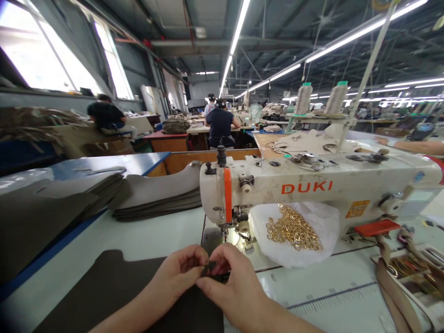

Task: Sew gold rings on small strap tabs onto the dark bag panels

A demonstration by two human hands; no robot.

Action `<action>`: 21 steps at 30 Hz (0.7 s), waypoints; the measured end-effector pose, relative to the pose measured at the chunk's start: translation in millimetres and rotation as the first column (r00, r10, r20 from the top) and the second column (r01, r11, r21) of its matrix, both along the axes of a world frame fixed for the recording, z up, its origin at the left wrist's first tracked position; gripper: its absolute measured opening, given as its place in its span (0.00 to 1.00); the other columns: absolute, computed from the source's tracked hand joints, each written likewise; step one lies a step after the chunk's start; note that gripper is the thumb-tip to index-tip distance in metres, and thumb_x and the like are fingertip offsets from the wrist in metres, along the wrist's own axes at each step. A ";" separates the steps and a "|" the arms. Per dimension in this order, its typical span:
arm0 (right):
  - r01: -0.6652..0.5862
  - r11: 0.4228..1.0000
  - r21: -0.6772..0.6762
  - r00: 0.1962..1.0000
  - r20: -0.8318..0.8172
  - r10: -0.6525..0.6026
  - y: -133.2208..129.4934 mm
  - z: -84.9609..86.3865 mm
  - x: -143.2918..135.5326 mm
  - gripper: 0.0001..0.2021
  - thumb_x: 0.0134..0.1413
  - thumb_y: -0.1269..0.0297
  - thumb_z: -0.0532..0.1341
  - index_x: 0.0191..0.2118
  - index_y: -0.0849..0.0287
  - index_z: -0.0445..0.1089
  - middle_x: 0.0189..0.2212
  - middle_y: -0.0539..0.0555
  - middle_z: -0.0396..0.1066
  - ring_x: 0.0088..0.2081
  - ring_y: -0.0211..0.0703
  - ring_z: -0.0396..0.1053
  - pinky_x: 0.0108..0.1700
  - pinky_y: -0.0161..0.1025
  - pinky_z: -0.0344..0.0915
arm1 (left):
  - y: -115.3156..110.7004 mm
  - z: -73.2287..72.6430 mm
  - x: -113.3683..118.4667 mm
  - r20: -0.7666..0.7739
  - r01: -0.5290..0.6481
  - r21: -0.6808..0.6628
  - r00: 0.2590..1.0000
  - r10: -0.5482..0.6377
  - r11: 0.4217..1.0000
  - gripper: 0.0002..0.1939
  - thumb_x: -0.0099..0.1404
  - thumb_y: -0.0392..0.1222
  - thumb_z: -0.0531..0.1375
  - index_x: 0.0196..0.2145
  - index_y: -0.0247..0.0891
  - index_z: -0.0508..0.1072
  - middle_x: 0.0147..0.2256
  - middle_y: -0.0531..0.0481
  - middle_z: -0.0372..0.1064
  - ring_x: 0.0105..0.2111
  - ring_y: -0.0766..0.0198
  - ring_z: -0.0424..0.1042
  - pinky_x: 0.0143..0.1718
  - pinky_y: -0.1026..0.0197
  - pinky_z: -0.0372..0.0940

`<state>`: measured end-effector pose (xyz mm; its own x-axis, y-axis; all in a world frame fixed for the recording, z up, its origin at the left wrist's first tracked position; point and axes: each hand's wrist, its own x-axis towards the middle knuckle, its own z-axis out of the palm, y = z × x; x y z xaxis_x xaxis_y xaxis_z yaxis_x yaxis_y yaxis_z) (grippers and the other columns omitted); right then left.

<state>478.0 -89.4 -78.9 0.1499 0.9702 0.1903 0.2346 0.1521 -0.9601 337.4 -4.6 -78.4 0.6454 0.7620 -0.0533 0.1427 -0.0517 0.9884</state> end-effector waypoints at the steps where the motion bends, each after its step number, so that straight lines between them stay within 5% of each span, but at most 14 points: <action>1: 0.003 1.000 0.013 1.000 0.031 -0.004 0.0 -0.3 0.1 0.08 0.42 0.73 0.64 0.30 0.58 0.65 0.26 0.48 0.65 0.29 0.38 0.64 0.33 0.34 0.61 | -0.5 -0.2 -0.3 0.001 -0.011 0.016 1.000 0.011 1.000 0.02 0.46 0.35 0.56 0.22 0.37 0.66 0.22 0.56 0.62 0.24 0.67 0.62 0.28 0.64 0.56; 8: -0.007 0.987 0.162 1.000 0.013 0.005 3.6 -7.8 6.6 0.06 0.47 0.76 0.58 0.27 0.59 0.68 0.30 0.51 0.68 0.32 0.38 0.65 0.34 0.33 0.61 | -2.8 6.5 1.0 0.105 -0.049 -0.100 0.993 0.060 0.994 0.05 0.42 0.34 0.60 0.18 0.37 0.65 0.25 0.54 0.67 0.26 0.67 0.65 0.30 0.64 0.59; 15: 0.009 0.995 0.096 0.950 -0.312 0.022 9.6 -15.5 7.6 0.04 0.43 0.75 0.62 0.23 0.60 0.69 0.28 0.51 0.70 0.30 0.39 0.67 0.33 0.34 0.63 | 2.9 -4.7 5.0 0.237 -0.007 -0.287 0.968 0.078 0.958 0.07 0.38 0.31 0.62 0.16 0.36 0.66 0.22 0.57 0.68 0.20 0.70 0.67 0.26 0.66 0.62; 21: 0.061 0.995 0.077 0.941 -0.338 -0.031 12.1 -17.7 7.5 0.05 0.40 0.75 0.63 0.21 0.60 0.69 0.26 0.50 0.70 0.28 0.37 0.66 0.31 0.33 0.61 | 4.2 -6.4 3.6 0.238 -0.005 -0.280 0.968 0.075 0.960 0.09 0.41 0.34 0.67 0.20 0.35 0.69 0.24 0.55 0.71 0.24 0.69 0.69 0.28 0.67 0.63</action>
<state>485.5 -77.3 -96.6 0.2632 0.9431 0.2029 -0.0906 0.2336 -0.9681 341.1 -0.3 -84.7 0.6341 0.7654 -0.1093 -0.1082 0.2278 0.9677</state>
